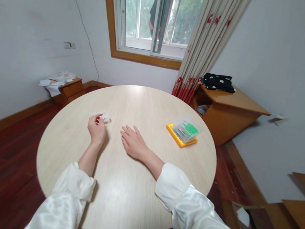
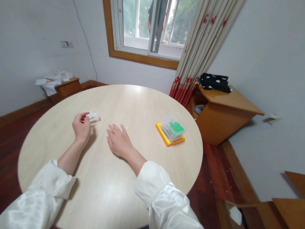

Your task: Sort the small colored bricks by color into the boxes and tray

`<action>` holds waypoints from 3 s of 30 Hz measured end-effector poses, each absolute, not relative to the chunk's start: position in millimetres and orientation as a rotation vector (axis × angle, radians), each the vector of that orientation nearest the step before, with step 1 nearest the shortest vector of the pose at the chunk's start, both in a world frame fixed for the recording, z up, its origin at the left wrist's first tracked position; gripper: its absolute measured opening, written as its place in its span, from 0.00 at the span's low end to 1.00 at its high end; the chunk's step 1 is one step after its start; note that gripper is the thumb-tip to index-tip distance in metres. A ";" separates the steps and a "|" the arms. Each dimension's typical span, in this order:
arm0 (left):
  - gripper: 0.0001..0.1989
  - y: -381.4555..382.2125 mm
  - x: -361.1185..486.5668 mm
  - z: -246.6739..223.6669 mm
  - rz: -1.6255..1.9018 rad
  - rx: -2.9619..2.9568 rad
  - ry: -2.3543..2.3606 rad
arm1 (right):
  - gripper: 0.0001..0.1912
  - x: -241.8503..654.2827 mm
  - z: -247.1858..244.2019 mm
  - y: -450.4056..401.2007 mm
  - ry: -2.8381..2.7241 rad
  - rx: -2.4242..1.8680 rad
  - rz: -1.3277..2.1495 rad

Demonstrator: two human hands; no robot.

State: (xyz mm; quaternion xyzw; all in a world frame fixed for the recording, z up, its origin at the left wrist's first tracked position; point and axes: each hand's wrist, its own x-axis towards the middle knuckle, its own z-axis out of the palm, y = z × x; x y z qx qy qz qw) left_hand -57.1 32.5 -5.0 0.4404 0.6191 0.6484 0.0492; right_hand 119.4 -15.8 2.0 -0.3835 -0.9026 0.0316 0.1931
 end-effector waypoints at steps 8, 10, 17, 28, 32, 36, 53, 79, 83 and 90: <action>0.07 35.3 -87.7 3.8 2.219 0.627 1.490 | 0.24 89.5 3.2 -63.9 -2.814 -0.613 0.170; 0.07 35.5 -95.6 3.0 2.214 0.494 1.446 | 0.24 85.2 4.3 -70.8 -2.849 -0.581 0.217; 0.04 36.2 -110.9 2.0 2.148 0.169 1.230 | 0.27 71.3 3.2 -74.4 -2.883 -0.570 0.253; 0.06 31.2 -81.3 0.8 1.954 1.358 1.771 | 0.26 87.0 0.5 -58.0 -2.750 -1.004 0.060; 0.08 30.1 -66.6 -6.5 1.602 1.813 1.831 | 0.25 104.5 15.6 -45.6 -2.590 -1.155 0.024; 0.10 30.2 -58.9 -10.4 1.410 1.871 1.978 | 0.23 142.1 45.2 -30.2 -2.265 -1.379 -0.106; 0.17 35.0 -59.3 -23.5 1.260 1.697 2.196 | 0.25 272.3 44.7 0.0 -1.387 -1.955 -0.360; 0.14 -15.6 34.4 24.4 1.389 0.309 0.502 | 0.26 125.5 -11.0 -0.3 -2.015 -1.108 0.188; 0.12 -11.2 33.9 25.5 1.576 0.315 0.504 | 0.27 120.3 -14.1 8.2 -2.022 -0.998 0.111; 0.13 -7.1 31.1 24.0 1.636 0.410 0.568 | 0.25 119.0 -13.5 11.8 -1.983 -0.910 0.124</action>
